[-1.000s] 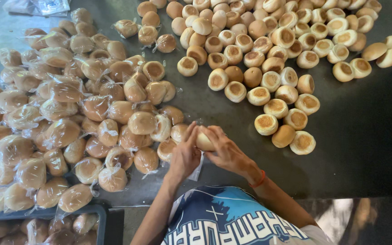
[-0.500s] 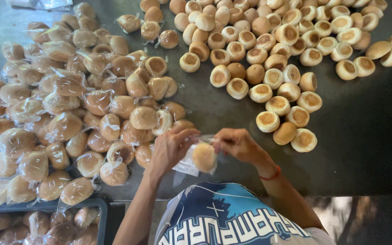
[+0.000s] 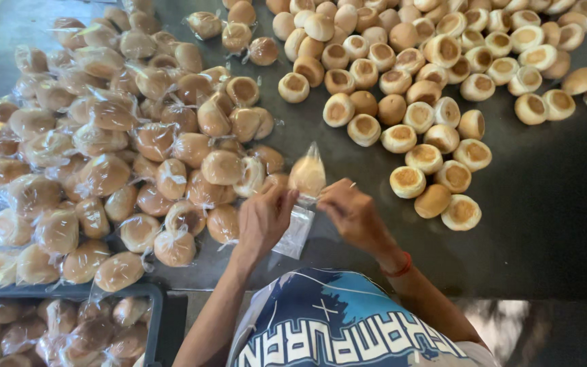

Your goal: The person places buns into clear plastic bags by hand and twists the bags closed, working through a large pile of buns on a stainless steel table.

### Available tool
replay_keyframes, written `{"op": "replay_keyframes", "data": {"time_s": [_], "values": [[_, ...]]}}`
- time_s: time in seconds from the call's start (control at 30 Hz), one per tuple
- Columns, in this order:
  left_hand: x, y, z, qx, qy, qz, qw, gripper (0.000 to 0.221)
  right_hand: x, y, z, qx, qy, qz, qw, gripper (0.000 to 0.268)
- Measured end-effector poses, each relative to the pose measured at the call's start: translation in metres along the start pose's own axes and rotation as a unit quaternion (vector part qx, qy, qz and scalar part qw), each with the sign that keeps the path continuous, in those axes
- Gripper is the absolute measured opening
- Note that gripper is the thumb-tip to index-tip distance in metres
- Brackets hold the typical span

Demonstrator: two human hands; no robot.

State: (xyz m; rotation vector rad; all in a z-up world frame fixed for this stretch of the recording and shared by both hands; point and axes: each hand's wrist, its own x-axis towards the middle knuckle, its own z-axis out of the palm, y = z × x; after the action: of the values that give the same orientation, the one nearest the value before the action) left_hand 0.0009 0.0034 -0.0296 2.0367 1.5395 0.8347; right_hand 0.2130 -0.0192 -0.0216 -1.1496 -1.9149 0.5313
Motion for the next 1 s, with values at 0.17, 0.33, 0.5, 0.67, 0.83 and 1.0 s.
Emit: {"op": "replay_keyframes", "data": {"time_s": [0.17, 0.33, 0.5, 0.67, 0.83, 1.0], "values": [[-0.005, -0.022, 0.024, -0.296, -0.053, 0.009, 0.954, 0.023, 0.003, -0.012, 0.009, -0.045, -0.041, -0.153, 0.986, 0.024], [-0.018, -0.01, 0.011, -0.306, -0.191, -0.033, 0.932, 0.021, 0.006, 0.007, 0.017, -0.055, 0.003, -0.128, 0.99, 0.019], [-0.021, 0.016, 0.002, -0.053, 0.103, 0.207, 0.971, 0.011, 0.0, 0.039, 0.017, 0.332, -0.037, 0.207, 0.92, 0.007], [-0.018, 0.011, -0.003, -0.008, 0.149, 0.188, 0.971, 0.016, 0.007, 0.029, 0.022, 0.202, -0.055, 0.067, 0.976, 0.015], [-0.017, -0.013, 0.018, -0.428, -0.047, -0.033, 0.902, 0.016, 0.015, -0.002, 0.025, 0.013, -0.031, -0.098, 0.995, 0.021], [-0.022, -0.017, 0.029, -0.361, 0.041, -0.017, 0.931, 0.016, 0.011, 0.0, 0.029, -0.07, 0.048, -0.182, 0.98, 0.013]]}}
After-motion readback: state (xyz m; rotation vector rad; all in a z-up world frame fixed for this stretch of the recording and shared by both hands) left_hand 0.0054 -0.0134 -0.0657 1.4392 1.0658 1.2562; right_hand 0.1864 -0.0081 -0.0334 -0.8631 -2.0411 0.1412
